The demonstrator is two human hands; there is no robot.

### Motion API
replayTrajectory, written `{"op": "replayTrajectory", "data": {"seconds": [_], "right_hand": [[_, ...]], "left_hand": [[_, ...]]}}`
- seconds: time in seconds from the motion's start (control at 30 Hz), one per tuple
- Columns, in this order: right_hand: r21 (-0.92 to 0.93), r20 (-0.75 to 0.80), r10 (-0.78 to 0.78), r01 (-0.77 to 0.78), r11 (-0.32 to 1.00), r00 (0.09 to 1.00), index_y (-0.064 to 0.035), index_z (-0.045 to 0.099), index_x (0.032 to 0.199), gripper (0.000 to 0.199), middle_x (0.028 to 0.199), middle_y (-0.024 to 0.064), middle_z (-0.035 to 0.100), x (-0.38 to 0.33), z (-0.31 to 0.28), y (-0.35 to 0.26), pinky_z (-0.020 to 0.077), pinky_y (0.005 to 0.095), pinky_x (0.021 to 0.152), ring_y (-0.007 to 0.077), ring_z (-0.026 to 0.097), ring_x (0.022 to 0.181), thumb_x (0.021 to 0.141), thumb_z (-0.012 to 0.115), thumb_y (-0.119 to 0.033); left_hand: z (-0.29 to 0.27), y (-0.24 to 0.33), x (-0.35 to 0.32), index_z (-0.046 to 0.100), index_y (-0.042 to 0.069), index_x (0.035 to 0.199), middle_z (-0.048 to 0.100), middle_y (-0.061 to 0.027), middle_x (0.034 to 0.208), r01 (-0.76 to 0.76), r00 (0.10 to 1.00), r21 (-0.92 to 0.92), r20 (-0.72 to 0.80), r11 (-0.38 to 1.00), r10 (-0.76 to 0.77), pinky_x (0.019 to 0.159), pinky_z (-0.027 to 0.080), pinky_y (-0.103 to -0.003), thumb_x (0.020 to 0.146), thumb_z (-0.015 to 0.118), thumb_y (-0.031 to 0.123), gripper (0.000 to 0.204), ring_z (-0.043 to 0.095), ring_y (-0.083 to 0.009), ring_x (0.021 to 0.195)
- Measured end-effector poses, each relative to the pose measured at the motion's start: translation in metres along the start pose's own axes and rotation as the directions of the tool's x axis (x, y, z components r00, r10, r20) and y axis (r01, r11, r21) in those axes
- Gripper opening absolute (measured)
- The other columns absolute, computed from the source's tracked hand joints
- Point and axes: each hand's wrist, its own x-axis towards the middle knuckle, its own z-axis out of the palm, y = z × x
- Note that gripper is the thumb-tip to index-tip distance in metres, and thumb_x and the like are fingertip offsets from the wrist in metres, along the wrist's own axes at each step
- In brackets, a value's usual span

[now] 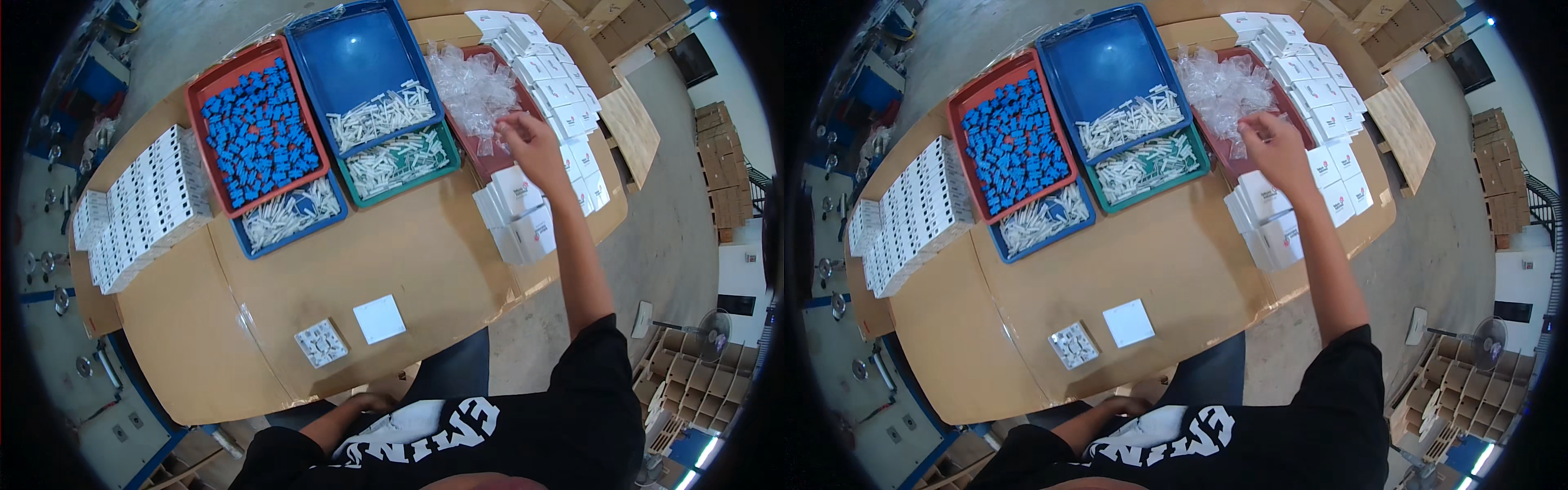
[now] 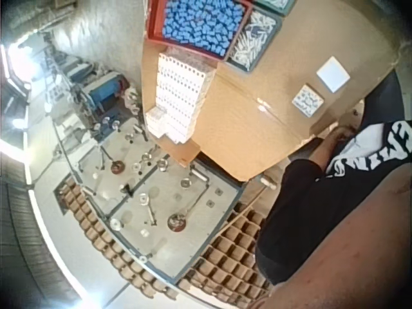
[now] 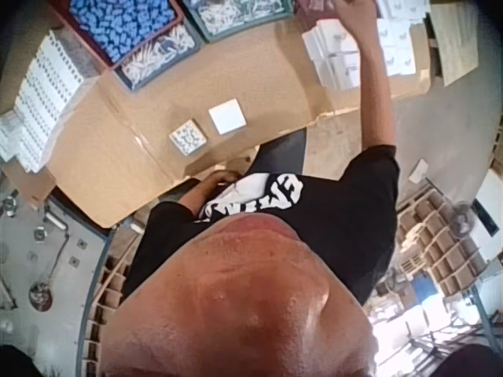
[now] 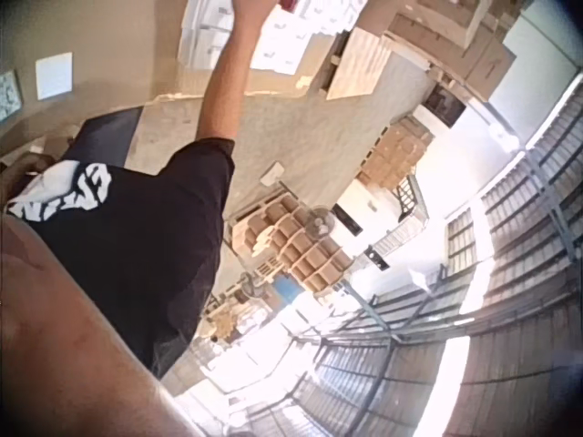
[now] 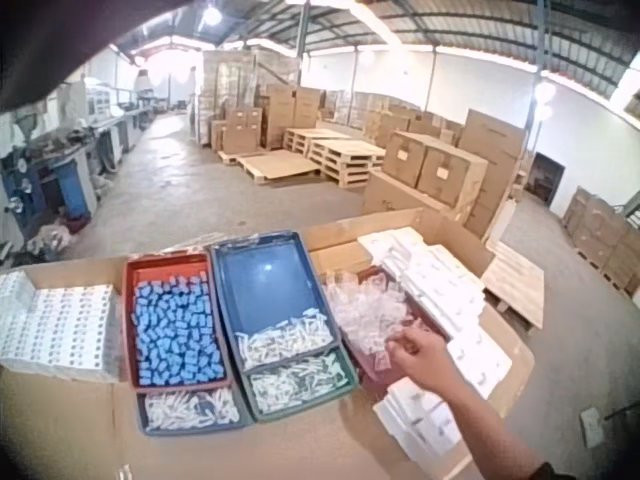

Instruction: The person assembles small plastic housings with blue plastic caps and electronic pins by hand at an industrial workbench.

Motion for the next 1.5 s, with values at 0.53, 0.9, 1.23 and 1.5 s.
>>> {"op": "replayTrajectory", "data": {"seconds": [0.53,0.9,1.23,1.5], "right_hand": [[-0.471,0.129,-0.038,0.095,0.877,0.991,-0.0045,0.072,0.114,0.028,0.101,0.0175,0.075,0.242,0.021,0.147,0.0551,0.0395,0.085,0.0315,0.072,0.093,0.093,0.064,-0.022],[-0.770,0.330,-0.090,0.324,0.549,0.939,-0.0160,0.073,0.118,0.034,0.119,0.0148,0.068,0.289,0.019,0.197,0.0534,0.0455,0.094,0.0347,0.064,0.114,0.088,0.058,-0.007],[-0.774,0.254,-0.090,0.258,0.579,0.963,-0.0090,0.074,0.098,0.016,0.110,0.0142,0.066,0.285,0.015,0.207,0.0531,0.0443,0.092,0.0337,0.063,0.110,0.084,0.066,-0.011],[-0.585,0.116,0.005,0.064,0.808,0.993,-0.0040,0.072,0.099,0.022,0.091,0.0141,0.075,0.276,-0.007,0.168,0.0546,0.0400,0.080,0.0311,0.072,0.087,0.084,0.066,-0.019]], "left_hand": [[0.034,0.101,0.022,0.073,0.002,0.100,0.072,-0.0248,0.100,0.166,0.969,0.473,-0.241,0.865,-0.054,0.088,0.052,-0.053,0.083,0.062,0.021,0.028,0.068,-0.0445,0.097],[0.021,0.097,0.023,0.073,0.004,0.118,0.070,-0.0202,0.124,0.287,0.956,0.334,-0.161,0.898,-0.246,0.098,0.051,-0.042,0.092,0.061,0.035,0.042,0.067,-0.0350,0.112],[0.001,0.120,-0.012,0.072,0.002,0.117,0.071,-0.0193,0.120,0.322,0.918,0.023,-0.252,0.946,-0.306,0.095,0.052,-0.043,0.094,0.060,0.035,0.042,0.069,-0.0329,0.107],[-0.024,0.171,-0.039,0.072,0.000,0.116,0.072,-0.0185,0.117,0.237,0.898,-0.195,-0.328,0.952,-0.292,0.092,0.053,-0.043,0.096,0.060,0.034,0.041,0.070,-0.0312,0.102]]}}
